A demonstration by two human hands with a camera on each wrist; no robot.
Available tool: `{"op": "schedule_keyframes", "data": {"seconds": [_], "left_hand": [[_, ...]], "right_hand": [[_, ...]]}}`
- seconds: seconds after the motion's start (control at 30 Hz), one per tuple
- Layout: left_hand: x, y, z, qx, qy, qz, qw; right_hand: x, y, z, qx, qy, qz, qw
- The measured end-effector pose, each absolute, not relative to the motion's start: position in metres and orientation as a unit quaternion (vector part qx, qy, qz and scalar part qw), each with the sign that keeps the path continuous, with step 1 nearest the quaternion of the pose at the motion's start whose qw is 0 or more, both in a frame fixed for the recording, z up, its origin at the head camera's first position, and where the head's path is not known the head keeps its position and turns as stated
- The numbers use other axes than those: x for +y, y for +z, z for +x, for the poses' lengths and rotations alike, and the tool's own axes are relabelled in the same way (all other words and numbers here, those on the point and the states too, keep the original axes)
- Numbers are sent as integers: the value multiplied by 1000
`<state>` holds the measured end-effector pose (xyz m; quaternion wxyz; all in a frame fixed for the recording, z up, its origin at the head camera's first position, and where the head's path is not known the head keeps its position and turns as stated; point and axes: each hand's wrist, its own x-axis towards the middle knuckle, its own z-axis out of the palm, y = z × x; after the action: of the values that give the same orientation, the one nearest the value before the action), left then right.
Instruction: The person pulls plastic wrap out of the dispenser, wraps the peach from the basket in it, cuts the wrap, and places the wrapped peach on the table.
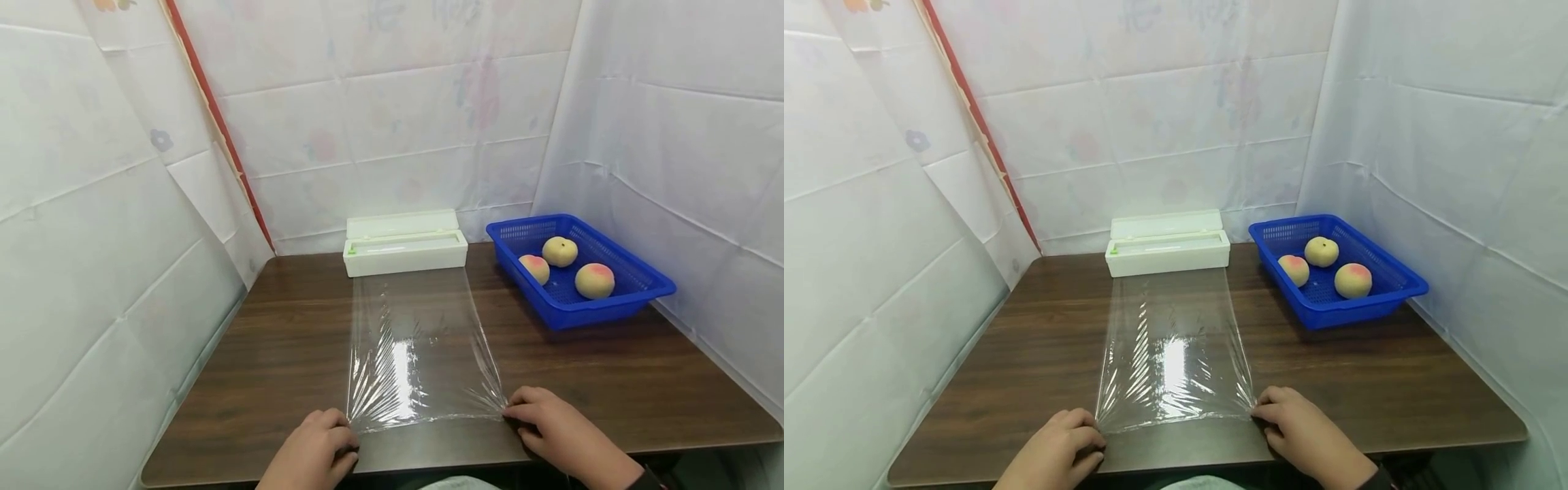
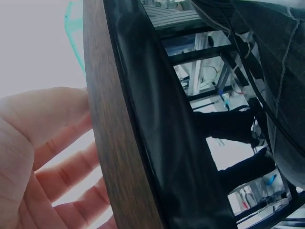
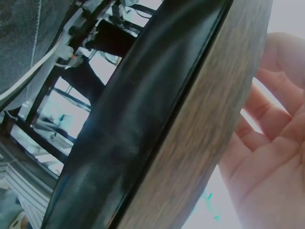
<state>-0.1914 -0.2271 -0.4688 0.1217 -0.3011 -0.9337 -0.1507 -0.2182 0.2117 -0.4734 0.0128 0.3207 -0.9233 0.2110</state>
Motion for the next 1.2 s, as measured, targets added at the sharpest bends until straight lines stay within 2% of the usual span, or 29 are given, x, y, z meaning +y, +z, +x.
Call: {"op": "schedule_keyframes", "data": {"seconds": [0.17, 0.37, 0.6, 0.9, 1.03, 1.07, 1.2], "left_hand": [[-227, -471, -188, -940, -153, -276, 129], [-233, -472, -185, -936, -115, -308, 126], [-243, -468, -180, -933, -122, -331, 65], [-260, -475, -183, -925, -81, -372, 11], [-269, -484, -185, -903, -45, -427, 29], [-271, -489, -187, -895, -48, -439, 55], [-261, -480, -185, -908, -104, -398, 76]], "right_hand": [[214, -477, -216, -921, 219, 321, 6], [207, -482, -215, -930, 209, 301, 28], [204, -482, -208, -939, 181, 289, 30], [217, -488, -203, -932, 172, 317, -36], [220, -491, -200, -935, 167, 306, -63], [222, -491, -199, -936, 170, 302, -66], [225, -488, -197, -936, 203, 275, -85]]}}
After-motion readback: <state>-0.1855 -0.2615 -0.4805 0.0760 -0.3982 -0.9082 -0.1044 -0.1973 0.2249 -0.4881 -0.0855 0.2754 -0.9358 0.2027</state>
